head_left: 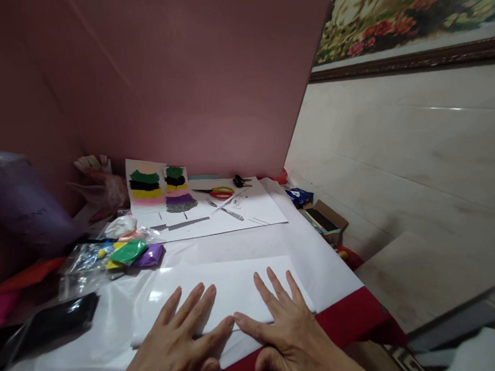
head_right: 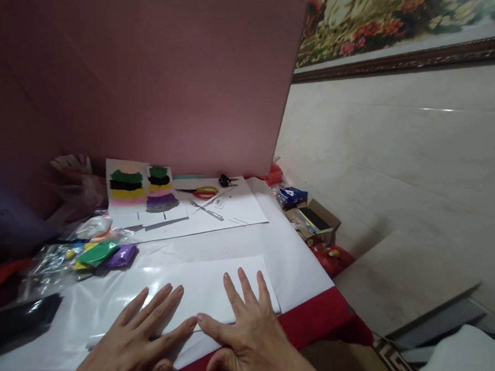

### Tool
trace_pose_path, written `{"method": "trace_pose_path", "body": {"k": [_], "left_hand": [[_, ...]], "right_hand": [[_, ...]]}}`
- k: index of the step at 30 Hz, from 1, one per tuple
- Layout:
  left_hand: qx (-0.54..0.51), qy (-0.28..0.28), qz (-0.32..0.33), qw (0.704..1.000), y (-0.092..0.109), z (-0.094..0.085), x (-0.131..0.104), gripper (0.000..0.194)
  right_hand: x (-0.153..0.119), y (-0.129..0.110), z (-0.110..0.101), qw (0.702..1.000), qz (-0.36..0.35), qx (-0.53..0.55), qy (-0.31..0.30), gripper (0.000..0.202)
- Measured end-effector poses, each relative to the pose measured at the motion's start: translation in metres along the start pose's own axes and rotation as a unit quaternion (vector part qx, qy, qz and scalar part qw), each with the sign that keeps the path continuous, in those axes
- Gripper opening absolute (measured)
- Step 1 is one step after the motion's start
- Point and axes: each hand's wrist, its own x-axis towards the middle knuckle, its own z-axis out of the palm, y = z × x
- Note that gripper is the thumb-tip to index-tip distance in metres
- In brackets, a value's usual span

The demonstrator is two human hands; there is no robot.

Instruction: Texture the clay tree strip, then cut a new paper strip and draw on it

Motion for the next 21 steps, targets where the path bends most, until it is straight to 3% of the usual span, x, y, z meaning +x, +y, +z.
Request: {"method": "trace_pose_path", "body": {"k": [5,9,14,21], "left_hand": [[0.020,0.007,0.029,0.999,-0.002,-0.013,0.004,0.062],[0.019,0.019,0.037,0.999,-0.005,-0.009,0.002,0.063],[-0.030,0.025,0.018,0.999,-0.006,0.003,-0.002,0.052],[0.000,0.018,-0.038,0.999,0.012,-0.005,0.003,0.046]], "right_hand": [[-0.002,-0.001,-0.002,1.000,-0.013,-0.015,0.013,0.068],[-0.004,-0.001,-0.004,0.999,-0.018,-0.018,0.024,0.067],[-0.003,0.001,0.000,0.998,-0.040,-0.023,0.046,0.064],[-0.011,0.005,0.001,0.998,-0.036,-0.030,0.047,0.059]]}}
